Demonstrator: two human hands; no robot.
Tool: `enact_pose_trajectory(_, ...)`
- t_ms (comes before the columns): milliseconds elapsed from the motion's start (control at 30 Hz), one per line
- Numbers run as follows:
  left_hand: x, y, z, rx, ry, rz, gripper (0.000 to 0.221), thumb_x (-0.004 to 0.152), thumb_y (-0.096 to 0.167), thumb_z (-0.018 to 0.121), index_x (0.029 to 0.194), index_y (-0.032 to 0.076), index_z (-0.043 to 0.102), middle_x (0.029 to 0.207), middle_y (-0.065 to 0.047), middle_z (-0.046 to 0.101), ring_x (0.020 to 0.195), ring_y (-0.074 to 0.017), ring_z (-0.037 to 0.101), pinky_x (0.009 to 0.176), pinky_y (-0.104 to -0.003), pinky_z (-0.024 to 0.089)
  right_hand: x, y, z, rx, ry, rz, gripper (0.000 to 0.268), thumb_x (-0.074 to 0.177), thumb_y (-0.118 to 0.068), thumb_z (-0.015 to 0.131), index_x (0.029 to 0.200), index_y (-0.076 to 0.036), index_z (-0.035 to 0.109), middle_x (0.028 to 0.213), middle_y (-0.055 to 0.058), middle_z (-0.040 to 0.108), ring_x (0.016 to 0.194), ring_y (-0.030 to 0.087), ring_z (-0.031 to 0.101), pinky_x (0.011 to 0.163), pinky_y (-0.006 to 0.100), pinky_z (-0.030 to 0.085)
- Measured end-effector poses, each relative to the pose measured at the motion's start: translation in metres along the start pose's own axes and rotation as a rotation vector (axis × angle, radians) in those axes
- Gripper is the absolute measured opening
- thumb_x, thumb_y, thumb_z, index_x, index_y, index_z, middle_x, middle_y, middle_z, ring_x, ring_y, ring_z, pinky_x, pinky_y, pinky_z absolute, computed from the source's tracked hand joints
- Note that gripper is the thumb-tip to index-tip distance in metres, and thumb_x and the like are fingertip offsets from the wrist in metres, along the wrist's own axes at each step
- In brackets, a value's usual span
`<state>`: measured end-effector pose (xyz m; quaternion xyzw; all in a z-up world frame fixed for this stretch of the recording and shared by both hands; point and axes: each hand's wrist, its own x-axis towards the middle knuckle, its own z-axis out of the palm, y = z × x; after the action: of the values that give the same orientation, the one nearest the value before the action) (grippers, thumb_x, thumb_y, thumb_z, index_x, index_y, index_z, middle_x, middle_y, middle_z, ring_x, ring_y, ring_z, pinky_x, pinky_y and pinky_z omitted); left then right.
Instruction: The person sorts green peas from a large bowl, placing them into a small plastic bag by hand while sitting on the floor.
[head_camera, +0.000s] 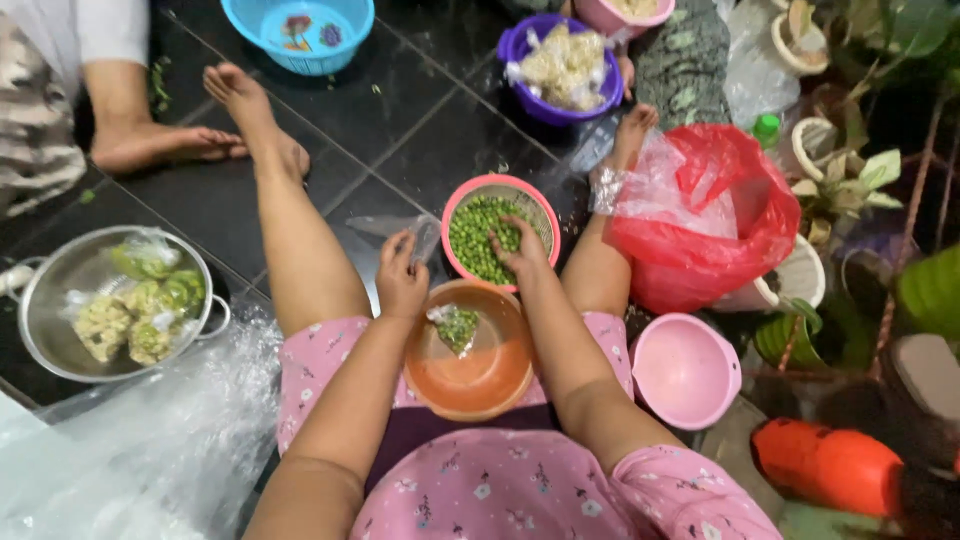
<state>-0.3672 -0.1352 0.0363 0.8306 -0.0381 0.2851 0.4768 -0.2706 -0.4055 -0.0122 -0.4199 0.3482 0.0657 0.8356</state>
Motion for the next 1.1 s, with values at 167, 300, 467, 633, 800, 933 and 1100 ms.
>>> enact_pose_trajectory(167,-0.006,0.001,0.008,-0.003,0.017,0.083,0.051,0.076,-0.005,0.067,0.126,0.001,0.071,0.13,-0.013,0.063,0.116,-0.0313,0.067,0.087,-0.037,0.06,0.012,0.013,-0.023,0.295,-0.131,0.042,0.037,0.098,-0.04,0.061,0.108,-0.006,0.073,0.104,0.024,0.071,0.088,0.039,0.075,0.07,0.042,0.067)
enact_pose_trajectory(300,-0.001,0.01,0.002,-0.054,0.034,0.099,0.053,0.075,-0.008,0.066,0.127,0.0,0.071,0.129,-0.014,0.063,0.115,-0.0319,0.067,0.085,-0.035,0.06,0.002,0.012,-0.023,0.383,-0.181,0.054,0.036,0.099,-0.04,0.061,0.109,-0.008,0.072,0.113,0.026,0.07,0.102,0.043,0.071,0.087,0.055,0.063)
enact_pose_trajectory(467,0.009,0.022,-0.026,-0.138,0.096,0.151,0.054,0.076,-0.009,0.066,0.129,0.0,0.07,0.129,-0.017,0.063,0.11,-0.0336,0.068,0.078,-0.033,0.06,0.006,0.007,-0.025,0.409,-0.233,0.061,0.035,0.102,-0.037,0.056,0.108,-0.007,0.072,0.114,0.026,0.07,0.11,0.046,0.069,0.098,0.063,0.056)
enact_pose_trajectory(633,0.002,0.009,-0.03,-0.157,0.09,0.193,0.056,0.075,-0.009,0.067,0.131,-0.001,0.069,0.128,-0.019,0.064,0.119,-0.0371,0.064,0.099,-0.042,0.052,0.014,0.007,-0.029,0.42,-0.221,0.061,0.042,0.1,-0.049,0.053,0.105,-0.011,0.071,0.11,0.022,0.072,0.107,0.043,0.071,0.093,0.056,0.06)
enact_pose_trajectory(800,-0.005,0.007,-0.01,-0.104,0.056,0.16,0.058,0.072,-0.008,0.068,0.129,0.001,0.07,0.13,-0.016,0.064,0.121,-0.0343,0.064,0.102,-0.041,0.051,-0.008,0.004,-0.009,0.418,-0.229,0.038,0.042,0.098,-0.052,0.055,0.106,-0.013,0.07,0.112,0.021,0.072,0.105,0.039,0.072,0.087,0.048,0.061)
enact_pose_trajectory(933,-0.006,0.01,0.006,-0.042,0.011,0.106,0.056,0.071,-0.005,0.069,0.127,0.001,0.071,0.13,-0.015,0.064,0.122,-0.0328,0.064,0.103,-0.041,0.052,-0.051,0.006,0.021,0.433,-0.342,0.057,0.041,0.099,-0.049,0.055,0.11,-0.012,0.069,0.115,0.021,0.071,0.107,0.037,0.07,0.087,0.046,0.06)
enact_pose_trajectory(1100,0.008,0.049,0.009,0.019,-0.018,0.053,0.054,0.07,-0.002,0.07,0.124,0.003,0.073,0.13,-0.01,0.064,0.117,-0.0289,0.067,0.097,-0.038,0.056,-0.101,0.006,0.056,0.462,-0.442,0.065,0.043,0.1,-0.048,0.056,0.115,-0.01,0.069,0.119,0.024,0.069,0.111,0.039,0.068,0.087,0.046,0.059)
